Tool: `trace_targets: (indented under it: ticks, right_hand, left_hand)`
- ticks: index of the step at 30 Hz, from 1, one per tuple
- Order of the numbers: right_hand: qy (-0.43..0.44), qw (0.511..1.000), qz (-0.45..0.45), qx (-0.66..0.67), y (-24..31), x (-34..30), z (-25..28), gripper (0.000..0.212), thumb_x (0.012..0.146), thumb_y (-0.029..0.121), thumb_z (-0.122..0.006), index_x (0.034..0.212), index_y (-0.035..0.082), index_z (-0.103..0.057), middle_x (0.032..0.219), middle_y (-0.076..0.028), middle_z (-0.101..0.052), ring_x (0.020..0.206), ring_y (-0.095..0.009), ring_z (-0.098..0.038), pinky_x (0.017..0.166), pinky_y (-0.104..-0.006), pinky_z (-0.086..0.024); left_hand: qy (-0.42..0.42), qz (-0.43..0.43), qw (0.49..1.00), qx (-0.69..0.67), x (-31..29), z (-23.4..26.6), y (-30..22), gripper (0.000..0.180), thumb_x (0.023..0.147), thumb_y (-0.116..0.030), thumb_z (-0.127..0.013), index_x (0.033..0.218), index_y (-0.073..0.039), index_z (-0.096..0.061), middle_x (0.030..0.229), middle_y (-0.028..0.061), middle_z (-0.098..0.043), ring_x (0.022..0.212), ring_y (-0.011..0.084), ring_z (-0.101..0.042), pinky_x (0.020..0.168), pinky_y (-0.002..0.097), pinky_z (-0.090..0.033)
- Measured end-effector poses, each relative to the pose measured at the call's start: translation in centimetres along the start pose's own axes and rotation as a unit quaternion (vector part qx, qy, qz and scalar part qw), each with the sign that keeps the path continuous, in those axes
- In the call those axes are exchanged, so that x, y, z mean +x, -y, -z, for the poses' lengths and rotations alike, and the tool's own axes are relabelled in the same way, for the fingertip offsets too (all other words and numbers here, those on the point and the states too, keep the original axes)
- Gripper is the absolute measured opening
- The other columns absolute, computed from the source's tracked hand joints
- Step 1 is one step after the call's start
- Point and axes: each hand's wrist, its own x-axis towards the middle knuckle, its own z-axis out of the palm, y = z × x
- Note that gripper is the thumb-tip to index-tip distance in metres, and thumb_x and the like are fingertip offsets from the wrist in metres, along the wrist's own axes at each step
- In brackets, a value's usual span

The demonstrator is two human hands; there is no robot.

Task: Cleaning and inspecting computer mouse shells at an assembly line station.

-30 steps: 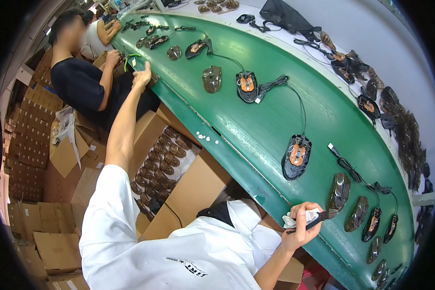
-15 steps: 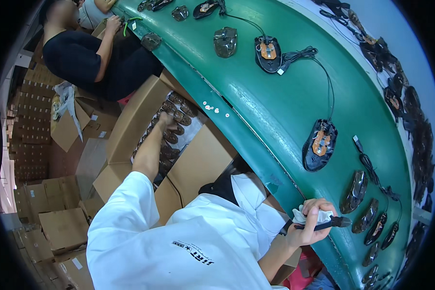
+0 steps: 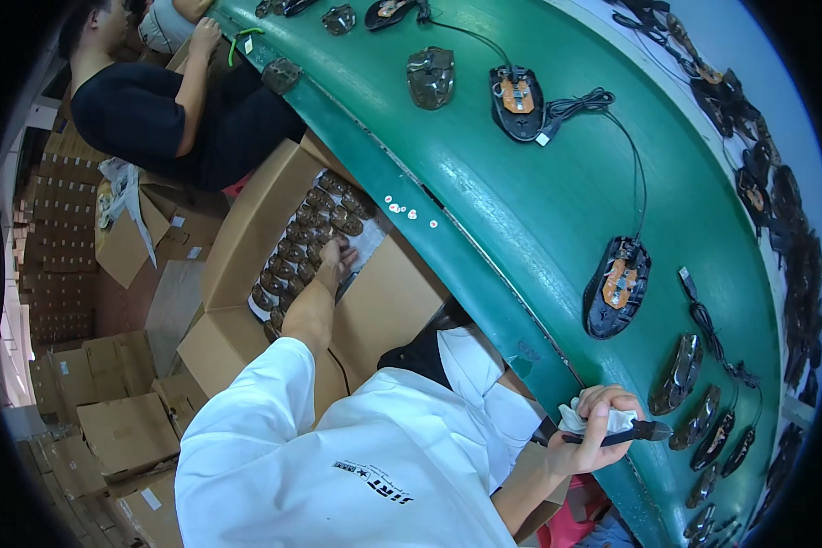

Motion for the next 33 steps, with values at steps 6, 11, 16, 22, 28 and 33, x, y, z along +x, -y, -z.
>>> trace_targets:
  ticks: [6, 11, 16, 22, 28, 33]
  right_hand:
    - [-0.032, 0.999, -0.02, 0.003, 0.1, -0.4, -0.4, 0.016, 0.085, -0.001, -0.054, 0.1, 0.005, -0.052, 0.076, -0.006, -0.05, 0.062, -0.013, -0.042, 0.058, -0.0252, -0.036]
    - [-0.022, 0.999, -0.04, 0.024, 0.5, -0.3, -0.9, 0.018, 0.083, -0.004, -0.056, 0.099, 0.004, -0.053, 0.078, -0.007, -0.052, 0.062, -0.014, -0.043, 0.058, -0.0258, -0.038]
    - [0.004, 1.0, -0.015, 0.027, 0.1, -0.3, 0.0, 0.018, 0.084, -0.004, -0.056, 0.1, 0.004, -0.053, 0.079, -0.007, -0.052, 0.061, -0.014, -0.043, 0.057, -0.0248, -0.037]
    - [-0.051, 0.997, -0.061, -0.005, 0.9, -0.5, -0.7, 0.02, 0.081, -0.005, -0.057, 0.099, 0.003, -0.055, 0.083, -0.009, -0.057, 0.069, -0.016, -0.05, 0.064, -0.0263, -0.043]
    - [-0.095, 0.989, -0.097, -0.052, 0.9, -0.5, -1.9, 0.019, 0.081, -0.002, -0.06, 0.099, 0.004, -0.06, 0.087, -0.006, -0.062, 0.07, -0.012, -0.05, 0.066, -0.0239, -0.043]
    - [-0.083, 0.992, -0.069, -0.059, 0.8, -1.0, -1.4, 0.019, 0.081, -0.002, -0.06, 0.099, 0.003, -0.06, 0.085, -0.006, -0.061, 0.066, -0.012, -0.051, 0.063, -0.0236, -0.042]
  left_hand:
    - [0.061, 0.018, 0.994, -0.084, 0.7, 1.4, 0.7, 0.019, 0.088, -0.009, -0.056, 0.103, 0.0, -0.062, 0.082, 0.0105, -0.062, 0.059, 0.0153, -0.05, 0.05, 0.0269, -0.04]
    - [0.113, 0.038, 0.982, -0.148, 2.0, 3.7, 1.0, 0.013, 0.087, 0.0, -0.06, 0.099, -0.001, -0.064, 0.075, 0.0075, -0.062, 0.051, 0.0111, -0.048, 0.044, 0.0232, -0.039]
    - [0.249, -0.199, 0.934, -0.161, -10.1, 7.3, -10.2, 0.009, 0.091, 0.0, -0.061, 0.099, 0.0, -0.06, 0.09, 0.0079, -0.057, 0.058, 0.0102, -0.051, 0.049, 0.0217, -0.044]
    - [0.563, -0.227, 0.782, -0.139, -20.8, 9.0, -13.6, 0.02, 0.084, 0.012, -0.065, 0.1, 0.002, -0.056, 0.106, 0.011, -0.05, 0.066, 0.014, -0.056, 0.052, 0.0219, -0.049]
    - [0.666, 0.014, 0.726, -0.171, -24.8, 7.5, -12.3, 0.017, 0.086, 0.011, -0.064, 0.098, 0.002, -0.055, 0.1, 0.012, -0.053, 0.067, 0.0151, -0.058, 0.053, 0.0223, -0.051]
    - [0.628, 0.02, 0.771, -0.103, -26.0, 5.8, -12.8, 0.015, 0.088, 0.006, -0.065, 0.097, 0.001, -0.055, 0.094, 0.0097, -0.056, 0.064, 0.0131, -0.057, 0.053, 0.0218, -0.049]
